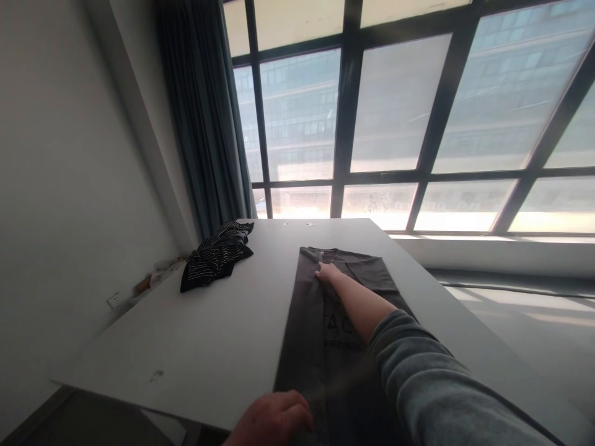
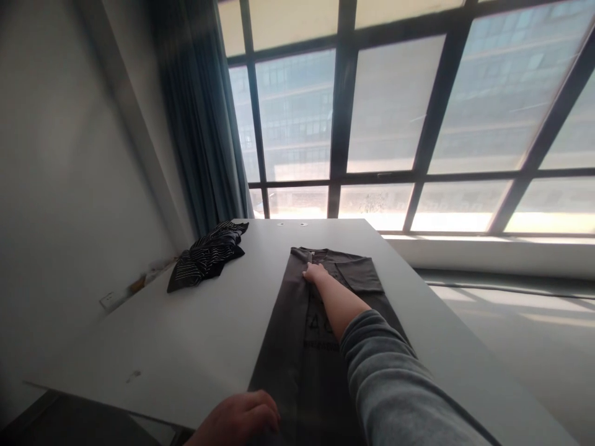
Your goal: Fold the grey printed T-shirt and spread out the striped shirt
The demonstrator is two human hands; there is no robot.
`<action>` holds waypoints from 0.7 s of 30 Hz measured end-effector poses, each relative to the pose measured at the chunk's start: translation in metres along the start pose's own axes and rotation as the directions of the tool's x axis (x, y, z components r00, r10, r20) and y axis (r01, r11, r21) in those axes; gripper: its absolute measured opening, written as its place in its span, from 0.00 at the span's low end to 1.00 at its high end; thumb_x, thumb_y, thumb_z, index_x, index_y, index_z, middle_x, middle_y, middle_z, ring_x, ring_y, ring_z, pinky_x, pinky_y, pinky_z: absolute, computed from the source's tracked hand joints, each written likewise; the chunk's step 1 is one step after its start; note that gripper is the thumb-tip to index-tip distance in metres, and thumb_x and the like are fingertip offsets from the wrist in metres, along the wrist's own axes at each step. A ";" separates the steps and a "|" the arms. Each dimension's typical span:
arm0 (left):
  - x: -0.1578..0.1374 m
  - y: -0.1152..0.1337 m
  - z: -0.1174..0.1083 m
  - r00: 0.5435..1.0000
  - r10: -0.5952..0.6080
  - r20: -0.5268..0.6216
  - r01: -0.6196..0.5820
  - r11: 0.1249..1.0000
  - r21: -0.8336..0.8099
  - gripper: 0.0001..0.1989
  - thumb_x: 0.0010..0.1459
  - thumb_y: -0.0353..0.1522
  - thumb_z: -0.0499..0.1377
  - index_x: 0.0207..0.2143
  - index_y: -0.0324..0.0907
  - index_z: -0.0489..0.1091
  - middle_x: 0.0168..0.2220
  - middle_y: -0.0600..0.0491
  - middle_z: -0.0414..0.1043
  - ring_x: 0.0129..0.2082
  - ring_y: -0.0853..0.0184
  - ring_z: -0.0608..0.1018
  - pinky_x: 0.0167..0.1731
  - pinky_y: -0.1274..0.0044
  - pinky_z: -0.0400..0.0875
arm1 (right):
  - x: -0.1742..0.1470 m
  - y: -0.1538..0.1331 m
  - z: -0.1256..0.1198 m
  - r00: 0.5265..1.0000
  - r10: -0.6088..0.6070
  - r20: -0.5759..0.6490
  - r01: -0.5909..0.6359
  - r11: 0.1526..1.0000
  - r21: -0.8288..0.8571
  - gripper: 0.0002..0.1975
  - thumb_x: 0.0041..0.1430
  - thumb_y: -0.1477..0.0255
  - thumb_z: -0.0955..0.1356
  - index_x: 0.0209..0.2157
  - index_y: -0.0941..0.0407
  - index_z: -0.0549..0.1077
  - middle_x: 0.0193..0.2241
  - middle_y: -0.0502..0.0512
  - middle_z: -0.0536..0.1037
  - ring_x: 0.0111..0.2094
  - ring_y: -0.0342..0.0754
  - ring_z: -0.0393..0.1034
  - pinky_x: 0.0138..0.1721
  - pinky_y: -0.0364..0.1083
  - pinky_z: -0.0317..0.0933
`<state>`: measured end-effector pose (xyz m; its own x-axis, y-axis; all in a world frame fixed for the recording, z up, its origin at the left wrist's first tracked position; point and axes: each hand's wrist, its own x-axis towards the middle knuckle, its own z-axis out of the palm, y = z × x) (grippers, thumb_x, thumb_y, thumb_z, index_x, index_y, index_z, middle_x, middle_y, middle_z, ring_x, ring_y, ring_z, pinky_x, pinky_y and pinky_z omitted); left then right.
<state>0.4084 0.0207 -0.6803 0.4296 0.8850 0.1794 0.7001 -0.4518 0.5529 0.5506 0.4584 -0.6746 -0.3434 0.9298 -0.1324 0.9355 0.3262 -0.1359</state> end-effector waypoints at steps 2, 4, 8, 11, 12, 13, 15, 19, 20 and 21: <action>0.007 -0.004 0.002 1.000 -0.017 -0.022 0.018 0.999 0.030 0.09 0.63 0.35 0.63 0.46 0.46 0.75 0.47 0.53 0.79 0.47 0.67 0.81 0.52 0.79 0.75 | -0.001 0.001 0.009 0.999 0.017 0.036 -0.017 1.000 0.010 0.39 0.69 0.51 0.64 0.72 0.58 0.61 0.70 0.69 0.59 0.73 0.60 0.52 0.74 0.59 0.48; 0.011 -0.011 0.001 0.996 -0.059 -0.063 0.064 0.994 0.093 0.12 0.64 0.32 0.60 0.49 0.47 0.76 0.52 0.51 0.78 0.53 0.65 0.80 0.57 0.75 0.74 | 0.001 -0.001 0.016 0.997 0.036 0.068 -0.038 0.999 0.021 0.38 0.70 0.51 0.62 0.74 0.54 0.58 0.73 0.67 0.50 0.76 0.64 0.44 0.74 0.62 0.47; 0.015 -0.038 0.009 0.995 -0.036 -0.089 0.061 0.954 0.292 0.26 0.65 0.34 0.59 0.65 0.49 0.68 0.67 0.50 0.67 0.67 0.59 0.70 0.67 0.69 0.69 | 0.012 -0.007 0.024 0.994 0.074 0.083 -0.077 0.997 0.028 0.36 0.72 0.50 0.58 0.74 0.51 0.56 0.76 0.64 0.37 0.77 0.68 0.33 0.72 0.70 0.45; 0.014 -0.063 0.025 0.996 0.050 -0.073 -0.014 0.906 0.422 0.34 0.67 0.40 0.59 0.73 0.51 0.58 0.72 0.48 0.59 0.71 0.56 0.65 0.68 0.66 0.67 | 0.025 -0.014 0.027 0.998 0.052 0.032 -0.052 0.999 0.007 0.34 0.73 0.54 0.55 0.74 0.53 0.57 0.76 0.60 0.32 0.78 0.65 0.25 0.74 0.71 0.35; 0.013 -0.070 0.030 0.995 0.072 -0.071 -0.033 0.892 0.452 0.35 0.67 0.43 0.59 0.74 0.51 0.56 0.73 0.48 0.57 0.72 0.55 0.65 0.68 0.65 0.67 | 0.031 -0.018 0.028 0.999 0.030 0.014 -0.029 1.000 -0.003 0.34 0.74 0.55 0.55 0.74 0.53 0.56 0.76 0.58 0.32 0.78 0.63 0.23 0.75 0.70 0.31; 0.012 -0.076 0.035 0.993 0.090 -0.071 -0.046 0.878 0.476 0.36 0.68 0.46 0.58 0.74 0.52 0.55 0.73 0.47 0.56 0.72 0.54 0.65 0.68 0.65 0.67 | 0.038 -0.022 0.029 1.000 0.003 0.002 -0.003 1.000 -0.011 0.33 0.74 0.56 0.54 0.75 0.53 0.55 0.76 0.57 0.33 0.78 0.60 0.22 0.76 0.67 0.29; 0.011 -0.084 0.041 0.991 0.105 -0.088 -0.047 0.860 0.508 0.37 0.68 0.50 0.57 0.75 0.53 0.54 0.74 0.47 0.54 0.72 0.53 0.65 0.67 0.65 0.68 | 0.056 -0.031 0.032 0.999 -0.047 0.002 0.047 0.999 -0.023 0.34 0.74 0.56 0.54 0.75 0.53 0.53 0.76 0.57 0.36 0.78 0.57 0.26 0.77 0.63 0.30; 0.010 -0.091 0.044 0.989 0.101 -0.107 -0.034 0.865 0.500 0.38 0.68 0.51 0.57 0.75 0.59 0.51 0.73 0.49 0.56 0.71 0.55 0.66 0.67 0.67 0.66 | 0.100 -0.041 0.036 0.993 -0.096 0.061 0.099 0.994 -0.036 0.35 0.74 0.54 0.54 0.77 0.53 0.50 0.76 0.57 0.41 0.78 0.55 0.34 0.77 0.61 0.37; 0.010 -0.091 0.043 0.991 0.091 -0.102 -0.030 0.870 0.492 0.37 0.68 0.50 0.57 0.75 0.61 0.51 0.73 0.50 0.57 0.70 0.57 0.67 0.68 0.67 0.66 | 0.111 -0.041 0.037 0.992 -0.098 0.075 0.101 0.994 -0.038 0.36 0.74 0.53 0.54 0.77 0.52 0.49 0.76 0.57 0.41 0.78 0.56 0.34 0.77 0.62 0.38; 0.010 -0.091 0.043 0.993 0.079 -0.093 -0.024 0.875 0.484 0.36 0.68 0.50 0.57 0.75 0.62 0.51 0.72 0.51 0.58 0.70 0.58 0.67 0.68 0.68 0.65 | 0.122 -0.040 0.038 0.992 -0.097 0.084 0.101 0.994 -0.039 0.36 0.74 0.53 0.53 0.77 0.52 0.48 0.76 0.56 0.40 0.78 0.57 0.34 0.77 0.63 0.38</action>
<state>0.3730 0.0663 -0.7637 0.4288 0.8531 0.2971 0.8779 -0.4711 0.0855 0.4683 0.5520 -0.7229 -0.4385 0.8761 -0.2005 0.8987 0.4246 -0.1099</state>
